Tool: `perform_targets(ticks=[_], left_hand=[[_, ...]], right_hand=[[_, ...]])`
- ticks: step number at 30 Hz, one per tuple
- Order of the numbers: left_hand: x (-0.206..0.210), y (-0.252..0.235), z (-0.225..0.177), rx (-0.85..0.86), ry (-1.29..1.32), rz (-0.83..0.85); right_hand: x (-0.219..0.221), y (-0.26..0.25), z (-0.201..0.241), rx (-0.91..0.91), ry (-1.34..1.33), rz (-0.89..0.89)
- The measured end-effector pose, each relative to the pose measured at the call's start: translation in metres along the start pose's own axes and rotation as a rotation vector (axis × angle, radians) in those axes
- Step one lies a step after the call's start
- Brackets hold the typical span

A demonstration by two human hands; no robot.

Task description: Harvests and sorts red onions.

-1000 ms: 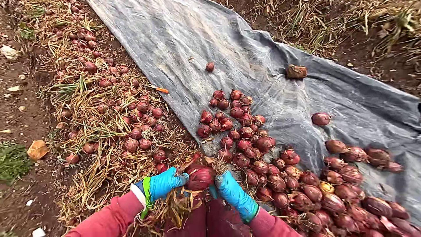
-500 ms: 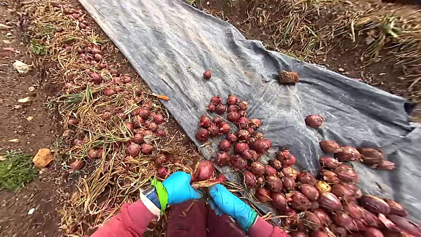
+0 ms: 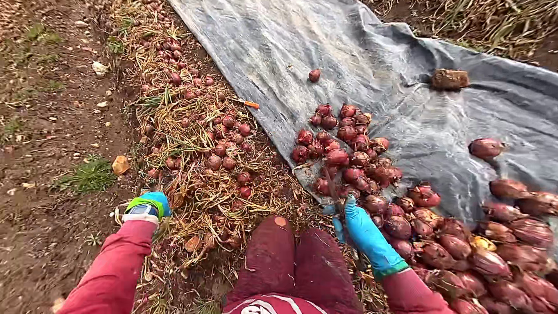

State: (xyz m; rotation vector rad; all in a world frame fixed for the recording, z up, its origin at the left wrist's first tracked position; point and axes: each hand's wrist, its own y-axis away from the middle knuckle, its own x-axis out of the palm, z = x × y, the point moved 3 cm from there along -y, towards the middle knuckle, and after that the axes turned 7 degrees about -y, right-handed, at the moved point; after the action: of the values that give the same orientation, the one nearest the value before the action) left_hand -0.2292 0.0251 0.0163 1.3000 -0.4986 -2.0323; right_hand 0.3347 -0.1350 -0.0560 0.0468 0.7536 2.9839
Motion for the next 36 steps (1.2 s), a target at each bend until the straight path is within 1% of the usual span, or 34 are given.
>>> perform_targets(ticks=[1,2,4,5,6,7,8,9,10,11,13,14,15,16,17,18,19,20,22,23,25,26,27,28,29,30,31,34,36], left_hand=[[0.005,-0.003,-0.013,-0.004,0.060,0.006],[0.003,-0.011,-0.037,0.017,0.167,-0.035],[-0.004,-0.032,-0.110,0.035,0.464,-0.088],[0.000,-0.049,-0.149,0.022,0.683,-0.080],[0.006,-0.068,-0.189,-0.002,0.875,-0.024],[0.012,-0.088,-0.227,-0.032,0.986,0.034],[0.018,-0.108,-0.262,-0.068,1.015,0.065],[0.026,-0.126,-0.291,-0.101,0.980,0.070],[0.029,-0.140,-0.312,-0.136,0.891,0.055],[0.026,-0.152,-0.323,-0.164,0.783,0.028],[0.011,-0.172,-0.329,-0.190,0.668,-0.023],[0.006,-0.178,-0.327,-0.193,0.672,-0.054],[0.006,-0.179,-0.324,-0.192,0.752,-0.094],[0.009,-0.174,-0.320,-0.196,0.934,-0.152],[0.010,-0.167,-0.318,-0.173,1.196,-0.205],[0.006,-0.157,-0.318,-0.109,1.494,-0.214],[-0.002,-0.142,-0.316,-0.030,1.733,-0.185],[-0.009,-0.120,-0.313,0.057,1.870,-0.118],[-0.035,-0.072,-0.305,0.280,1.937,0.031],[-0.050,-0.049,-0.301,0.425,1.886,0.113],[-0.078,-0.003,-0.293,0.693,1.642,0.277],[-0.088,0.016,-0.293,0.783,1.526,0.323],[-0.092,0.033,-0.295,0.847,1.415,0.334],[-0.094,0.050,-0.296,0.891,1.262,0.316],[-0.094,0.067,-0.295,0.935,1.045,0.278],[-0.093,0.082,-0.291,0.985,0.825,0.205],[-0.093,0.094,-0.285,1.047,0.660,0.121],[-0.097,0.129,-0.261,1.219,0.345,-0.056],[-0.099,0.154,-0.246,1.284,0.200,-0.135]], right_hand=[[0.010,-0.003,-0.013,0.034,-0.036,0.034],[0.021,-0.006,-0.025,0.068,-0.081,0.052],[0.040,-0.009,-0.043,0.141,-0.160,0.052],[0.048,-0.008,-0.052,0.185,-0.199,0.046],[0.055,-0.007,-0.059,0.225,-0.231,0.042],[0.059,-0.007,-0.065,0.258,-0.246,0.043],[0.062,-0.007,-0.069,0.296,-0.252,0.036],[0.062,-0.005,-0.072,0.335,-0.254,0.025],[0.060,-0.002,-0.072,0.362,-0.256,0.020],[0.055,0.001,-0.070,0.373,-0.255,0.017],[0.042,0.004,-0.068,0.397,-0.268,0.001],[0.035,0.005,-0.069,0.417,-0.280,-0.015],[0.029,0.004,-0.073,0.445,-0.299,-0.038],[0.025,0.001,-0.077,0.475,-0.325,-0.057],[0.022,-0.007,-0.082,0.505,-0.350,-0.068],[0.023,-0.021,-0.085,0.522,-0.367,-0.076],[0.026,-0.035,-0.088,0.534,-0.379,-0.073],[0.030,-0.045,-0.087,0.538,-0.374,-0.053],[0.036,-0.070,-0.071,0.483,-0.333,0.032],[0.040,-0.081,-0.057,0.434,-0.313,0.081],[0.050,-0.090,-0.025,0.295,-0.311,0.169],[0.053,-0.092,-0.008,0.209,-0.329,0.197],[0.055,-0.090,0.007,0.137,-0.342,0.207],[0.056,-0.084,0.018,0.088,-0.350,0.195],[0.056,-0.075,0.027,0.042,-0.332,0.172],[0.053,-0.064,0.032,-0.005,-0.304,0.147],[0.049,-0.052,0.035,-0.054,-0.270,0.124],[0.049,-0.006,0.042,-0.149,-0.130,0.109],[0.057,0.019,0.044,-0.175,-0.027,0.128]])
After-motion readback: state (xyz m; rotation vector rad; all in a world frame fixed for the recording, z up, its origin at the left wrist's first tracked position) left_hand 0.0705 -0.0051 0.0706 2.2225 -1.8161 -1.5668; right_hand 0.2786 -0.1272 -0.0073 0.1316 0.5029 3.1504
